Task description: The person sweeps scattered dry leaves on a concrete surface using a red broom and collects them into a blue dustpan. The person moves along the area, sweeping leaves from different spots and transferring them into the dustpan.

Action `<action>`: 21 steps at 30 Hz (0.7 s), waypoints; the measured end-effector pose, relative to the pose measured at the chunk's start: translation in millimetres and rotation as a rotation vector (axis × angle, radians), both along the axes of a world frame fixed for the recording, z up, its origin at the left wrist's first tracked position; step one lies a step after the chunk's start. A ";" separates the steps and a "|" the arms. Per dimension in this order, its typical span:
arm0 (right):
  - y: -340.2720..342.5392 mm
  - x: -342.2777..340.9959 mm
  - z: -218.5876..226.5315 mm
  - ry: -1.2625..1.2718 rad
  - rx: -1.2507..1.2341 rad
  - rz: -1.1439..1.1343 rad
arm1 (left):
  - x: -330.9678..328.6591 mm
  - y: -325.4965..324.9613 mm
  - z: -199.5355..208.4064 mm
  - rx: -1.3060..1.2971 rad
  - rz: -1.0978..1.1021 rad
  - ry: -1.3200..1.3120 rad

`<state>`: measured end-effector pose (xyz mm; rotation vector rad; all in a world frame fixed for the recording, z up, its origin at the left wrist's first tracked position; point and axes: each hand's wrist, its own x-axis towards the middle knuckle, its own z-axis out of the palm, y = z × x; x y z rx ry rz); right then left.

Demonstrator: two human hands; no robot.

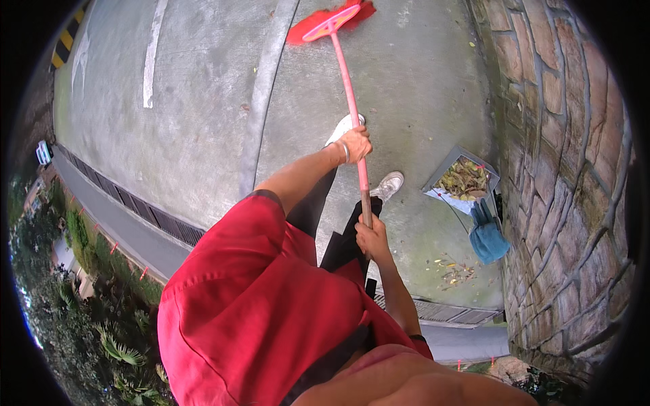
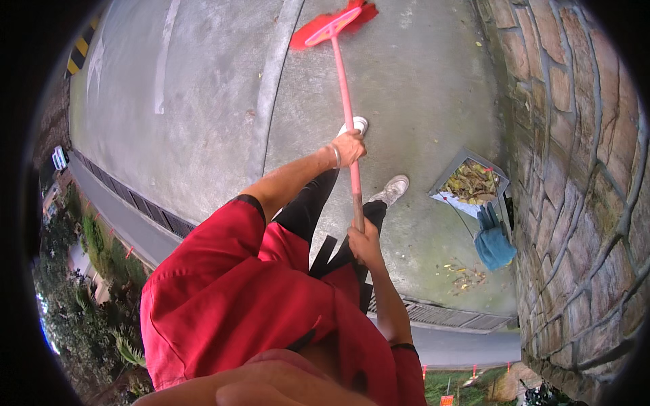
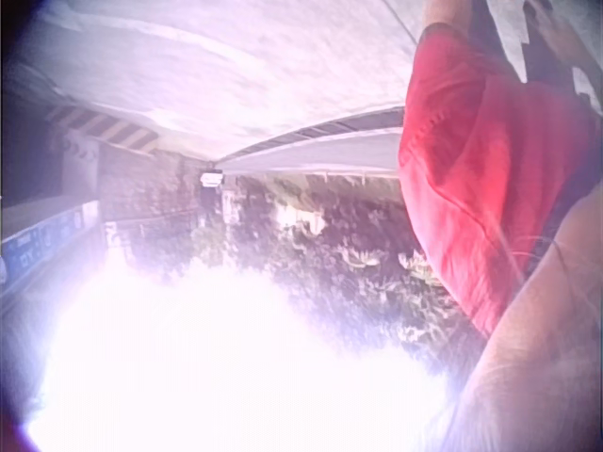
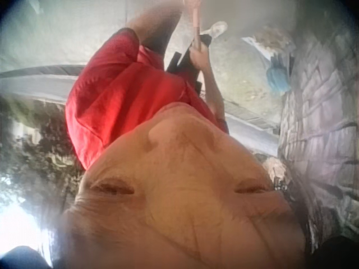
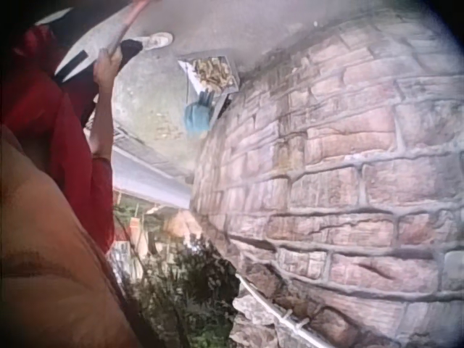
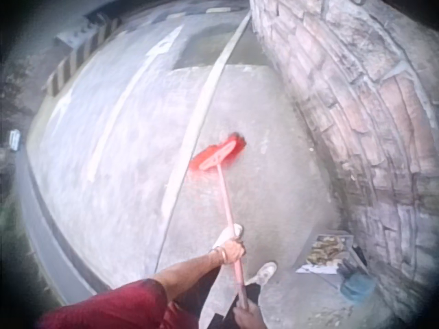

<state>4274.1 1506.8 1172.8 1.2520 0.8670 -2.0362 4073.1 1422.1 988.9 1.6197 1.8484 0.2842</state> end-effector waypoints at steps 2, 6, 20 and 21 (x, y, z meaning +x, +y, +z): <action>-6.1 0.4 2.1 -0.068 -0.031 0.014 | -7.5 -1.0 7.9 0.032 0.000 0.015; -25.1 48.2 57.2 0.018 0.237 0.230 | 31.9 -12.5 66.3 0.087 -0.030 -0.071; -3.0 -142.7 13.5 -0.015 -0.439 -0.275 | -142.4 -31.3 33.4 -0.236 -0.009 0.026; -4.1 -125.4 25.0 0.052 -0.453 -0.310 | -128.4 -24.3 38.7 -0.263 -0.040 0.001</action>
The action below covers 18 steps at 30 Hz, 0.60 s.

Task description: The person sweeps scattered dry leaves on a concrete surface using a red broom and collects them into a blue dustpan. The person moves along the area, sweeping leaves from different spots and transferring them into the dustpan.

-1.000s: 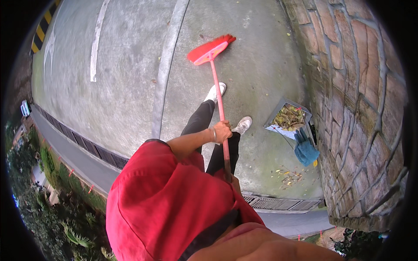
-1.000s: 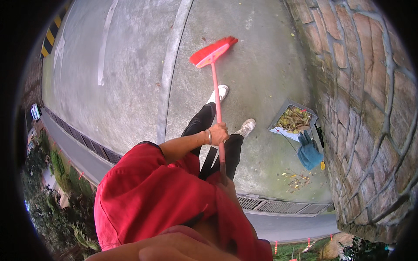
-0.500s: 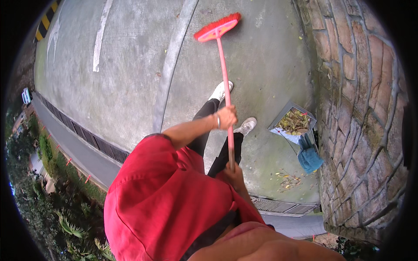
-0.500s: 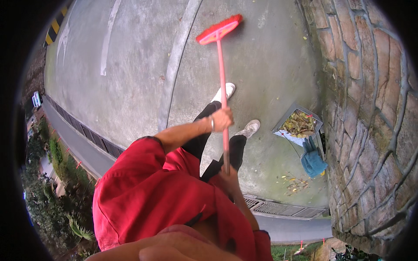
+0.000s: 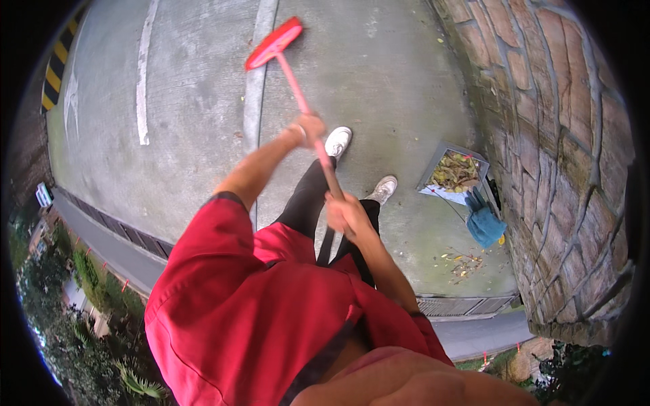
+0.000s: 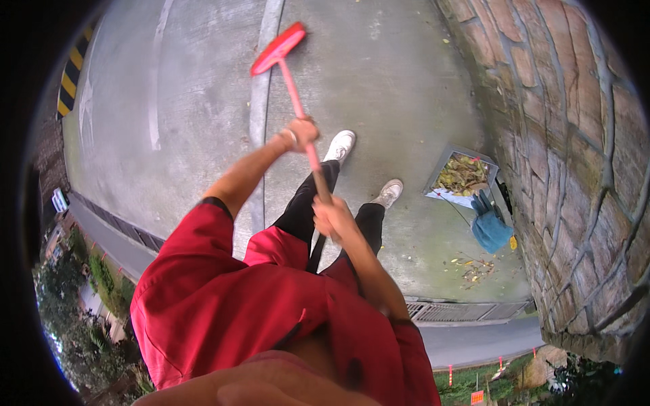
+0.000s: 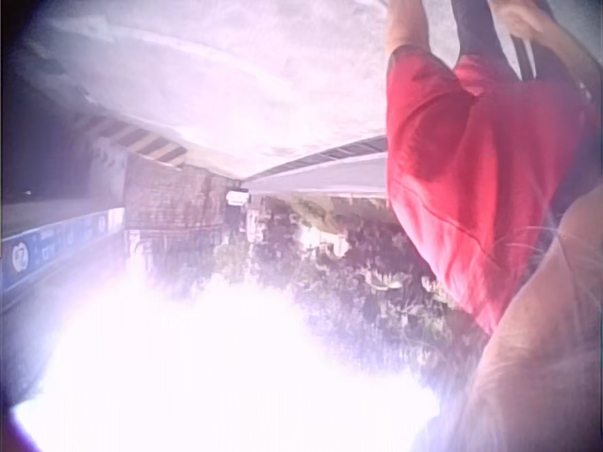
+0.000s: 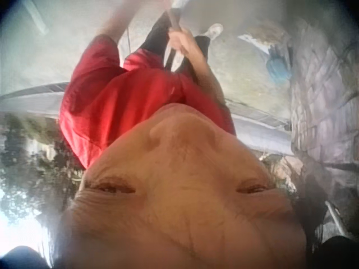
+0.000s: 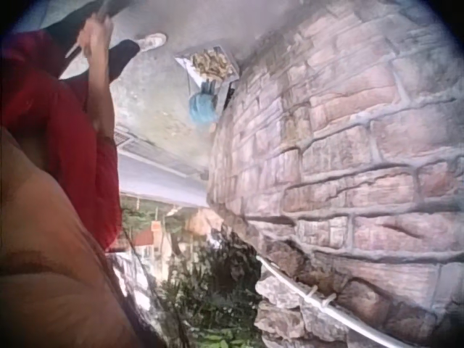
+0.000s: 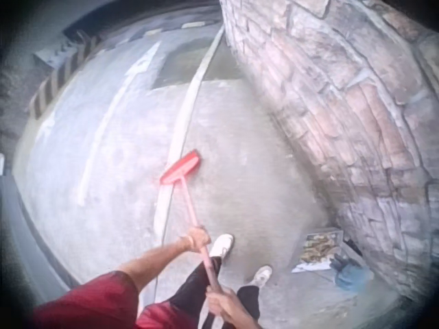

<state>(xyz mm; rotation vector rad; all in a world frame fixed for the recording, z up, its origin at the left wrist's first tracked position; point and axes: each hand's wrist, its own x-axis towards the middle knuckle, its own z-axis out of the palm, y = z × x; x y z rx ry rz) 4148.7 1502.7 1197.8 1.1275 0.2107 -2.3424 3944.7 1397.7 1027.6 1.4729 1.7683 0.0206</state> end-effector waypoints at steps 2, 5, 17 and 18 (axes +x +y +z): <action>-10.3 51.6 29.5 -0.075 0.137 0.003 | 45.3 20.2 23.5 0.050 0.035 -0.004; -18.5 135.8 79.2 0.079 0.814 0.420 | 111.5 56.0 74.5 0.481 0.145 -0.230; 97.7 -68.3 23.3 0.185 0.286 0.168 | -64.7 77.6 39.9 0.178 0.277 0.210; 102.4 -94.2 0.5 0.209 0.299 0.148 | -93.6 85.6 21.6 0.117 0.304 0.211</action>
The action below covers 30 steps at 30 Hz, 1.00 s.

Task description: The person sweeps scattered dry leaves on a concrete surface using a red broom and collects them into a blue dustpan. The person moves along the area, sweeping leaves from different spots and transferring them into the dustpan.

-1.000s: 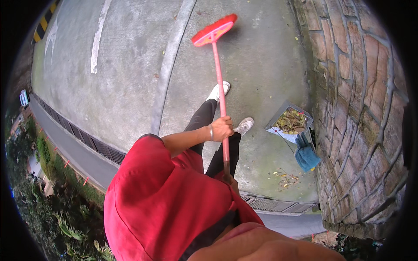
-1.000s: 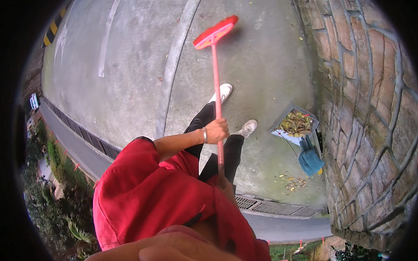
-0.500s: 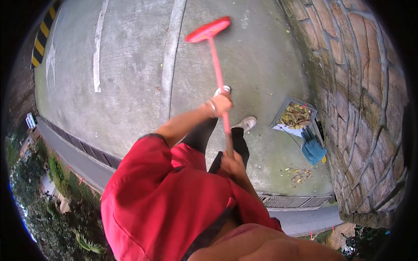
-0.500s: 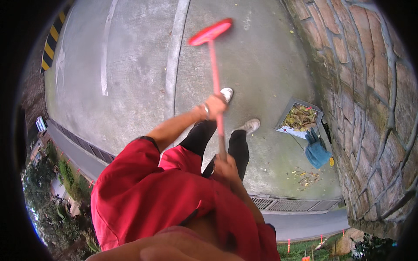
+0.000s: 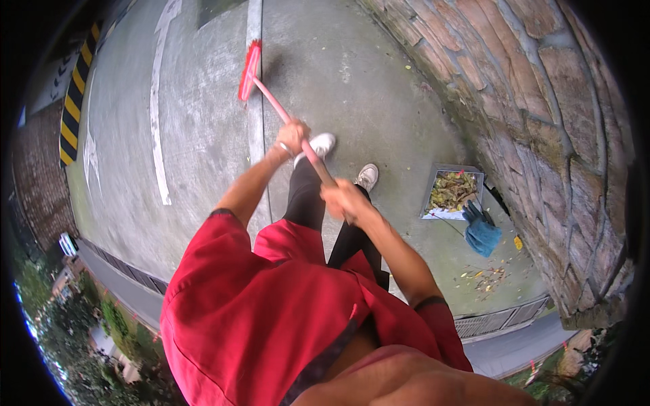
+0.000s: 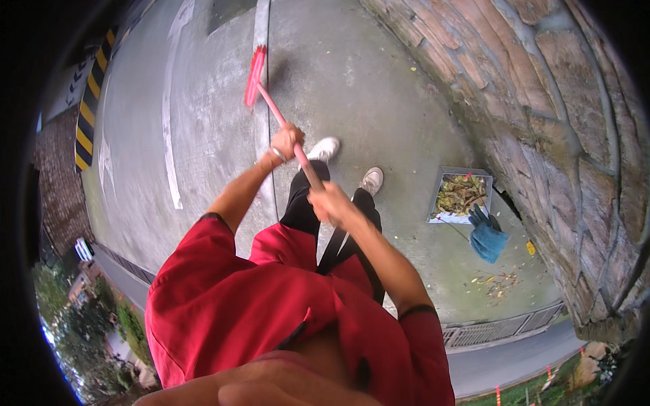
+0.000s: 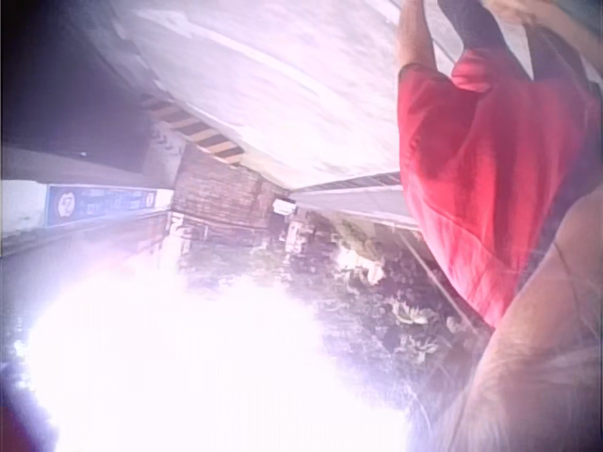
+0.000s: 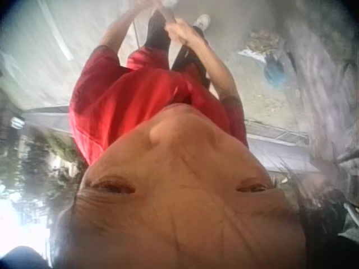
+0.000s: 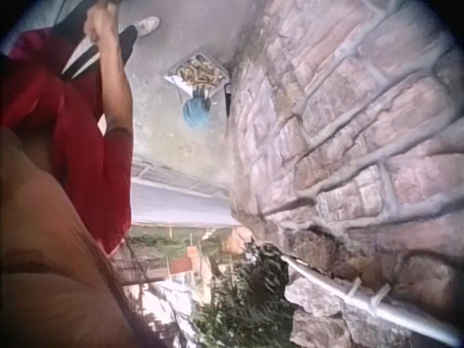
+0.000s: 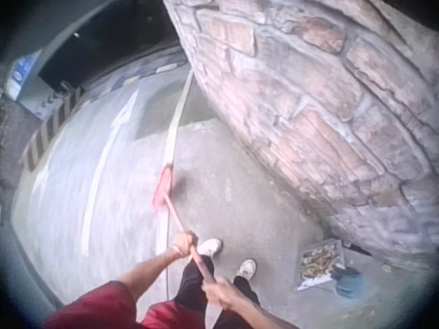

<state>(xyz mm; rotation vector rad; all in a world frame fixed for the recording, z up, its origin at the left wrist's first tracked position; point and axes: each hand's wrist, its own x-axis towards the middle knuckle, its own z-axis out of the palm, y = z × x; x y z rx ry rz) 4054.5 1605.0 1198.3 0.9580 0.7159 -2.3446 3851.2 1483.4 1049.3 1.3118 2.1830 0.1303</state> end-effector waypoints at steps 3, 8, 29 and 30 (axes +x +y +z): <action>18.5 -44.4 -62.3 -0.063 -0.134 -0.166 | -61.1 47.4 -55.3 -0.089 -0.309 0.170; -6.0 15.2 -17.0 -0.347 -0.162 -0.638 | 28.5 124.2 -72.0 0.061 -0.562 -0.174; -140.8 -9.3 27.7 -0.065 -0.357 -1.397 | 35.2 144.1 -6.0 0.240 -1.298 -0.350; -166.6 -4.2 32.5 -0.221 -0.380 -1.418 | 61.3 120.2 -0.9 0.208 -1.392 -0.350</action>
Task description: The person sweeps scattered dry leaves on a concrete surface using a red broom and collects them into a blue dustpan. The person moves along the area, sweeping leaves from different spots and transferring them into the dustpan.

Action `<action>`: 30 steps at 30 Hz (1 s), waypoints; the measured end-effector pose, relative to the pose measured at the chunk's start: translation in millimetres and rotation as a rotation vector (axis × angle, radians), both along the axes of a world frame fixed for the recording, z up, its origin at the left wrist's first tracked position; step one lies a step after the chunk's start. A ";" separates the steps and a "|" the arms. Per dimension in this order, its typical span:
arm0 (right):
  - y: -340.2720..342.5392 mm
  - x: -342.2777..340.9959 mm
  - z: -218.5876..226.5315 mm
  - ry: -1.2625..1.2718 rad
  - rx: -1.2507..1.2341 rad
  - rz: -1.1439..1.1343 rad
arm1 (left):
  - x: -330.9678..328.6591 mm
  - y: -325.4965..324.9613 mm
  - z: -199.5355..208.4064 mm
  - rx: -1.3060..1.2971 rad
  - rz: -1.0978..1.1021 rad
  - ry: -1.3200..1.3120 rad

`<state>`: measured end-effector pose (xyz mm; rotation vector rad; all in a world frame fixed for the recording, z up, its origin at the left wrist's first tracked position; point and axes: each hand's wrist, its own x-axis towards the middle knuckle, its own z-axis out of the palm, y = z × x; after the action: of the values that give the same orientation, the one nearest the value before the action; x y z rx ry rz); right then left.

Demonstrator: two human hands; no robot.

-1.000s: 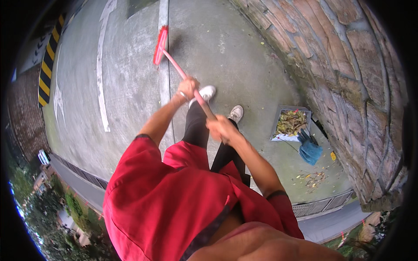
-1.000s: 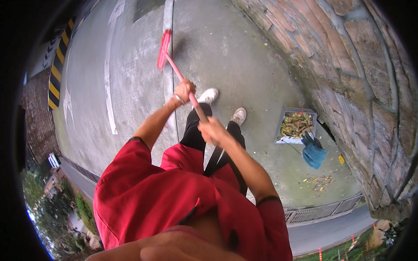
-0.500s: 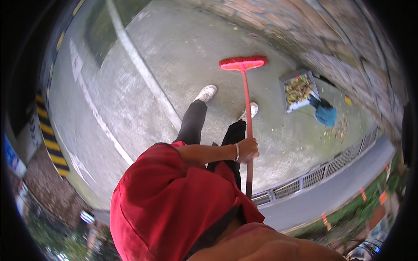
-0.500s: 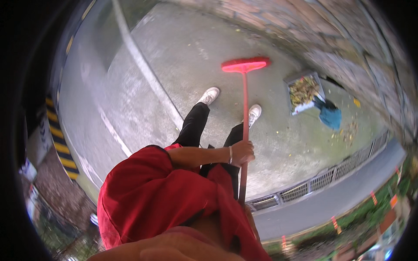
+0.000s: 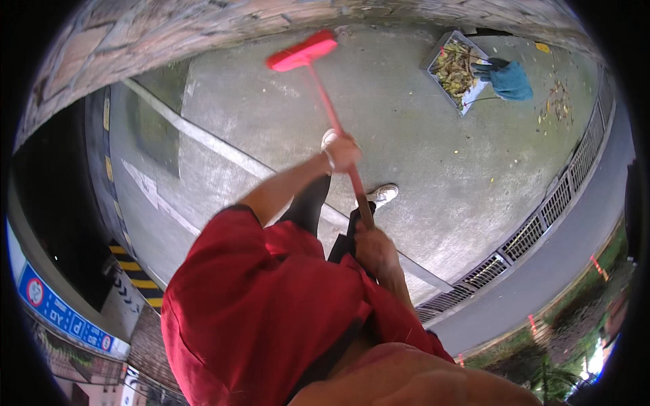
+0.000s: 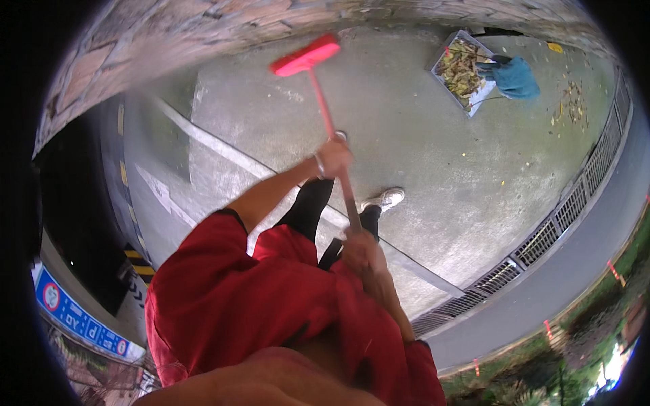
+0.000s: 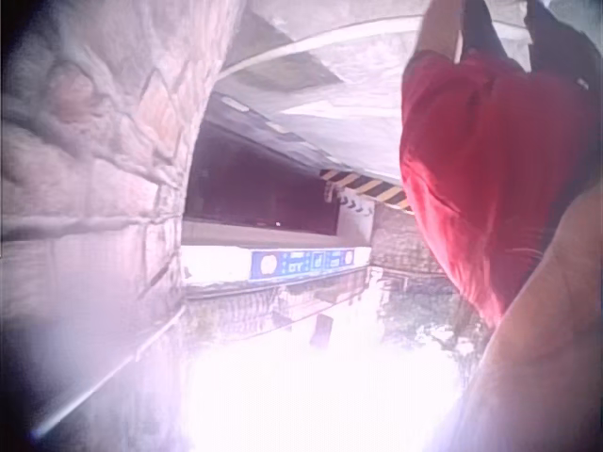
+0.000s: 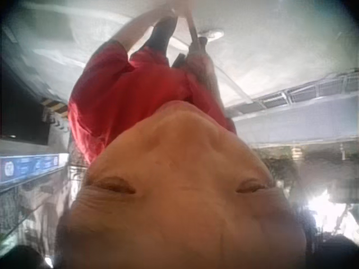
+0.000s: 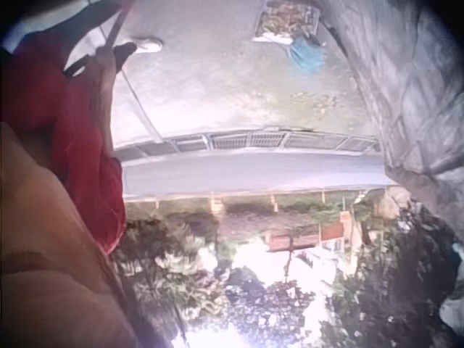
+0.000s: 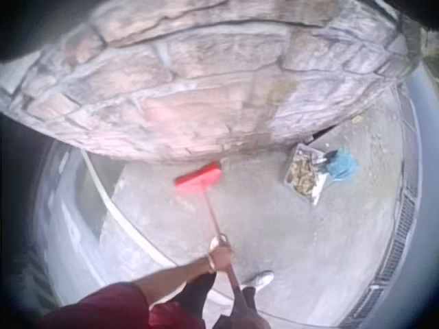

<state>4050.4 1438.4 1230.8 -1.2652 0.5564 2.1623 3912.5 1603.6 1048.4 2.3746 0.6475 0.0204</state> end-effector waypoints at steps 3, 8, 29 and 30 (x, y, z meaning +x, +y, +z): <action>-88.1 12.8 45.6 -0.284 0.047 0.178 | 56.5 -55.1 33.4 -0.084 -0.155 -0.245; -98.0 23.5 84.6 -0.679 0.120 0.775 | 64.0 -86.9 88.2 -0.184 -0.110 -0.523; -4.8 54.2 19.9 -0.053 0.216 0.160 | 33.9 5.6 23.6 0.065 -0.041 -0.005; -7.3 51.9 4.0 0.063 0.245 0.004 | 38.9 12.2 13.0 0.059 -0.067 -0.064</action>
<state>4102.3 1431.1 1234.8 -1.0702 0.3018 2.2022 3951.4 1615.8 1061.4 2.4408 0.5436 0.0872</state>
